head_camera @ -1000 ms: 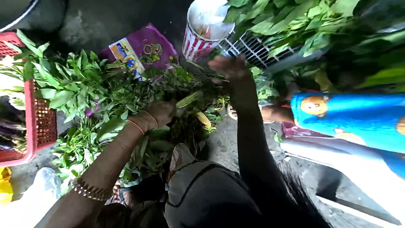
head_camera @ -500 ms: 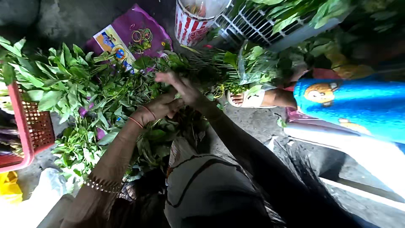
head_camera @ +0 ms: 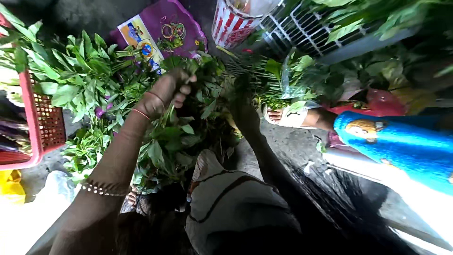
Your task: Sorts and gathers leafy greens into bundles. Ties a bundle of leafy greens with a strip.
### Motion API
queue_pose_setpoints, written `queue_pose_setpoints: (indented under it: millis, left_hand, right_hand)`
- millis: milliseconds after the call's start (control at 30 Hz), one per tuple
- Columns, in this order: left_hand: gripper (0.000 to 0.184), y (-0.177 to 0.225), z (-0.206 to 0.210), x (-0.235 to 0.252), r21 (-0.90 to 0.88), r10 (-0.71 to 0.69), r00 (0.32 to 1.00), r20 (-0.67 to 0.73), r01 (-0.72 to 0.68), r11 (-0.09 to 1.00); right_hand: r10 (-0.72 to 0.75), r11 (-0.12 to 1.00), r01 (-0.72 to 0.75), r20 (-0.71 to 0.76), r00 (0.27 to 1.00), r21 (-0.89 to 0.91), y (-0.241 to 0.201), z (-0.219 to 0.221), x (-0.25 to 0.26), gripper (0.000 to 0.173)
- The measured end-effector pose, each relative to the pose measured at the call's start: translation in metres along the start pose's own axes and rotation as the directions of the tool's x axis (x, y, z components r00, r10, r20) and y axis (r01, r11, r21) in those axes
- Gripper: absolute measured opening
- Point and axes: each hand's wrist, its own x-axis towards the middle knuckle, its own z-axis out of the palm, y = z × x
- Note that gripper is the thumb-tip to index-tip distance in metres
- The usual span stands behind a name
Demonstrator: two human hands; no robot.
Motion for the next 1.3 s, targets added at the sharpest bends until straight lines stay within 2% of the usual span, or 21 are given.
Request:
queue_pose_setpoints:
  millis: [67, 133, 267, 333, 400, 467, 533, 600, 667, 733, 800, 867, 933, 967, 1033, 1100, 1200, 1300]
  left_hand:
    - [0.033, 0.012, -0.015, 0.000, -0.043, 0.062, 0.998, -0.010, -0.062, 0.997]
    - [0.032, 0.016, -0.029, 0.001, -0.063, 0.118, 0.992, -0.052, -0.122, 0.991]
    - [0.028, 0.015, -0.063, 0.005, -0.313, 0.149, 0.948, -0.281, -0.238, 0.920]
    - [0.028, 0.013, -0.078, 0.004, -0.442, 0.142, 0.906, -0.399, -0.326, 0.836]
    - [0.031, 0.008, -0.090, -0.001, -0.563, 0.135, 0.878, -0.459, -0.405, 0.720]
    - [0.033, 0.000, -0.101, -0.006, -0.682, 0.110, 0.875, -0.472, -0.441, 0.583]
    - [0.033, -0.005, -0.106, -0.009, -0.741, 0.104, 0.881, -0.461, -0.446, 0.501]
    - [0.032, -0.009, -0.101, -0.019, -0.673, 0.174, 0.862, -0.477, -0.485, 0.559]
    - [0.024, -0.025, -0.082, -0.052, -0.551, 0.364, 0.834, -0.415, -0.549, 0.629]
    - [0.021, -0.014, -0.068, -0.066, -0.596, 0.406, 0.847, -0.344, -0.530, 0.603]
    - [0.028, 0.014, -0.075, -0.044, -0.625, 0.381, 0.882, -0.277, -0.466, 0.627]
    - [0.029, 0.029, -0.073, -0.035, -0.481, 0.455, 0.883, -0.115, -0.450, 0.752]
    - [0.027, 0.036, -0.050, -0.044, -0.153, 0.496, 0.868, 0.000, -0.490, 0.858]
    - [0.027, 0.036, -0.038, -0.046, 0.011, 0.491, 0.869, 0.056, -0.492, 0.870]
    - [0.029, 0.032, -0.017, -0.046, 0.217, 0.423, 0.891, 0.163, -0.451, 0.866]
    - [0.027, 0.026, -0.001, -0.045, 0.315, 0.341, 0.918, 0.203, -0.391, 0.865]
    - [0.040, 0.022, 0.011, -0.050, 0.480, 0.231, 0.950, 0.208, -0.305, 0.822]
    - [0.038, 0.010, 0.020, -0.050, 0.585, 0.192, 0.945, 0.264, -0.315, 0.747]
  right_hand:
    - [0.058, 0.988, -0.048, 0.070, 0.996, -0.146, 0.023, 0.026, 0.001, 0.049]
    - [0.036, 0.970, -0.019, 0.064, 0.997, -0.241, 0.024, 0.040, 0.006, 0.057]
    - [0.100, 0.958, -0.048, 0.174, 0.980, -0.283, 0.018, 0.037, 0.017, 0.070]
    - [0.088, 0.967, -0.051, 0.140, 0.986, -0.251, 0.013, 0.025, 0.016, 0.075]
    - [0.055, 0.969, -0.032, 0.087, 0.995, -0.244, 0.003, 0.011, 0.008, 0.069]
    - [0.084, 0.942, -0.049, 0.090, 0.992, -0.332, -0.016, -0.008, -0.004, 0.062]
    - [0.101, 0.884, -0.052, 0.081, 0.992, -0.465, -0.028, -0.027, -0.019, 0.073]
    - [0.127, 0.843, -0.037, 0.132, 0.983, -0.537, -0.038, -0.050, -0.031, 0.084]
    - [0.162, 0.838, -0.035, 0.188, 0.969, -0.544, -0.041, -0.073, -0.043, 0.072]
    - [0.186, 0.880, -0.035, 0.275, 0.943, -0.475, -0.036, -0.091, -0.053, 0.062]
    - [0.151, 0.933, -0.009, 0.369, 0.917, -0.360, -0.027, -0.101, -0.061, 0.051]
    - [0.044, 0.988, 0.020, 0.401, 0.915, -0.154, -0.022, -0.107, -0.073, 0.042]
    - [-0.006, 0.996, -0.028, 0.389, 0.921, 0.082, -0.023, -0.109, -0.084, 0.039]
    - [0.007, 0.979, -0.088, 0.403, 0.915, 0.184, -0.022, -0.107, -0.087, 0.036]
    - [0.025, 0.908, -0.194, 0.414, 0.910, 0.372, -0.026, -0.100, -0.090, 0.033]
    - [0.080, 0.835, -0.250, 0.342, 0.936, 0.490, -0.040, -0.095, -0.090, 0.029]
    - [0.012, 0.788, -0.132, 0.199, 0.980, 0.602, -0.058, -0.090, -0.080, 0.038]
    - [-0.089, 0.727, -0.026, 0.131, 0.987, 0.686, -0.076, -0.081, -0.063, 0.050]
